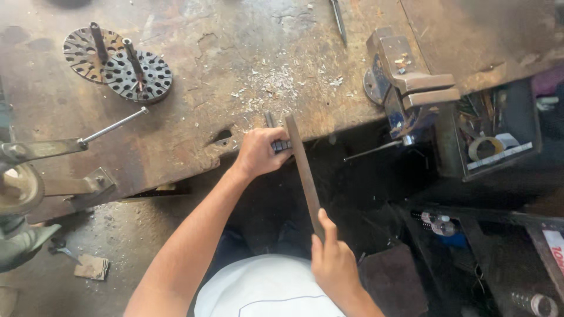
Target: The person uses shears to trim a circular metal component, then uses a metal file to smooth its edges. The person holds the component with one hand and files with the other, rotating the piece to work on different sides.
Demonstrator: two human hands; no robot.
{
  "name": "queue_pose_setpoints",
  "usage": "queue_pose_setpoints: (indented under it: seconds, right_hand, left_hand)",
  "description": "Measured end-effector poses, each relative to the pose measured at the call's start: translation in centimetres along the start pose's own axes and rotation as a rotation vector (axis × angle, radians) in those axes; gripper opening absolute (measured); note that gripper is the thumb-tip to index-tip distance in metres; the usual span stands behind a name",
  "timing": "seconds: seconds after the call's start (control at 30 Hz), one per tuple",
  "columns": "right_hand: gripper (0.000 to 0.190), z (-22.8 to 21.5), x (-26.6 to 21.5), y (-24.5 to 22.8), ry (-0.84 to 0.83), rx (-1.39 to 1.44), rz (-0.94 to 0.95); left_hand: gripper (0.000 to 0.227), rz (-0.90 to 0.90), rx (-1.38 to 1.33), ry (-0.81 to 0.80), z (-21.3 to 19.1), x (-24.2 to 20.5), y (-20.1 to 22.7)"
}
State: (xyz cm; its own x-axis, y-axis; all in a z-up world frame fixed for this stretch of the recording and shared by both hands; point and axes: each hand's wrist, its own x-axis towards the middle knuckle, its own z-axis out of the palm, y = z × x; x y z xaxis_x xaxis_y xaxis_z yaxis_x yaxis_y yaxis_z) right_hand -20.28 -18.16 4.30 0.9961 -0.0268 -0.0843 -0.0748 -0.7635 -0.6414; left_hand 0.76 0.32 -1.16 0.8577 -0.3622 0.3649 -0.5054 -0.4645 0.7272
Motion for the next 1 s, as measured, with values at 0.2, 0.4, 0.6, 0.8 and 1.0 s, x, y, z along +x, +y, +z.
queue_pose_setpoints:
  seconds: [0.2,0.4,0.6,0.8,1.0]
  right_hand:
    - [0.053,4.4,14.2,-0.1,0.174,0.034,-0.124]
    - [0.056,-2.1,2.0,-3.2,0.056,0.129,-0.139]
    - [0.061,0.8,6.4,-3.9,0.173,-0.102,-0.138]
    - [0.049,5.1,16.6,2.8,-0.033,0.576,-0.083]
    - [0.045,4.6,14.9,4.4,-0.194,0.949,0.180]
  left_hand:
    - [0.023,-0.023,-0.006,-0.017,0.0,0.4,0.1]
    - [0.022,-0.062,-0.077,-0.029,-0.5,-0.7,0.1]
    - [0.021,-0.043,-0.097,-0.025,0.1,0.0,-0.1]
    - [0.025,-0.002,-0.135,-0.067,-0.9,-0.2,1.5]
    - [0.029,0.048,0.027,-0.098,-1.2,-0.7,2.4]
